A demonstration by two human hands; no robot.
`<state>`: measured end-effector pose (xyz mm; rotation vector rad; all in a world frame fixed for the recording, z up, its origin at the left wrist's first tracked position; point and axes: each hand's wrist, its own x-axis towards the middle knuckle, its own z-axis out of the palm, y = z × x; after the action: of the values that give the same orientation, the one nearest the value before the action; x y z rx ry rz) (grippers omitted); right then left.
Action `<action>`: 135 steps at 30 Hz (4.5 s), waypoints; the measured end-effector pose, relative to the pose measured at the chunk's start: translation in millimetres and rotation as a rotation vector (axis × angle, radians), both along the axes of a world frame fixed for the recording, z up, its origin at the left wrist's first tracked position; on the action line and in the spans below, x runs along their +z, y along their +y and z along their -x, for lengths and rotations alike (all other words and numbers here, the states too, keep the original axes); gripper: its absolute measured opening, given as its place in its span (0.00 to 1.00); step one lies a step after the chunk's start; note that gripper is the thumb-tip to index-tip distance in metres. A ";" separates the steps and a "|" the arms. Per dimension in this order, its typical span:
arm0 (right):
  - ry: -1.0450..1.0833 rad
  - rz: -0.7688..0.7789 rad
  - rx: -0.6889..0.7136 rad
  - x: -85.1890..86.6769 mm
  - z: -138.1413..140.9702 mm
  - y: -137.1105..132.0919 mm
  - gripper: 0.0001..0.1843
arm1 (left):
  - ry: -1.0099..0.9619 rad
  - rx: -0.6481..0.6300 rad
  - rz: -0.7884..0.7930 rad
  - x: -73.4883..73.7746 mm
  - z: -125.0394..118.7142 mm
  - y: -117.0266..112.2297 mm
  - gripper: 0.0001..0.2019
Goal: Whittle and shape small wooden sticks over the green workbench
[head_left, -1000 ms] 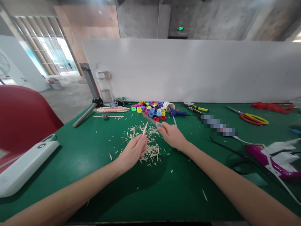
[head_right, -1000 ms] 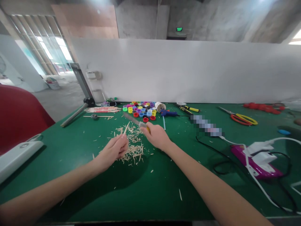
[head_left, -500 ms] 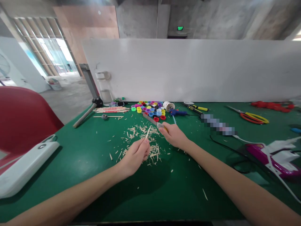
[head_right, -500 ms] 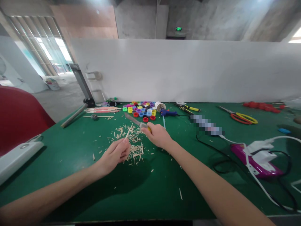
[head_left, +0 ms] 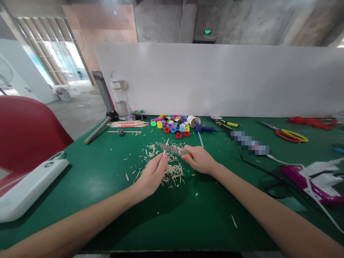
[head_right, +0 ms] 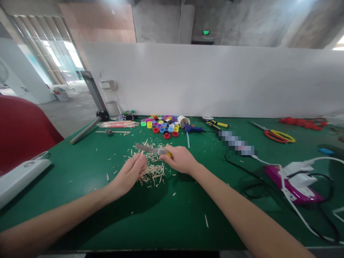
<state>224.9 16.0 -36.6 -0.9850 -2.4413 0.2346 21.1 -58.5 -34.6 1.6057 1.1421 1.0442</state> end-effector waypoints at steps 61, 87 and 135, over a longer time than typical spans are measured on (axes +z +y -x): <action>0.090 0.097 -0.159 5.8 4.7 0.7 0.24 | -0.139 0.035 0.186 3.9 1.3 7.4 0.19; -0.059 0.003 -0.198 2.1 18.8 1.1 0.23 | -0.445 -0.115 0.418 23.4 9.3 9.4 0.19; -0.158 -0.009 -0.011 -0.3 -4.7 9.0 0.23 | -0.331 -0.098 0.340 12.0 -3.9 -0.8 0.19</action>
<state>229.6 25.1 -36.9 -1.0489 -2.5761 0.1472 24.9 -59.3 -22.6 1.1607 0.9465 0.9502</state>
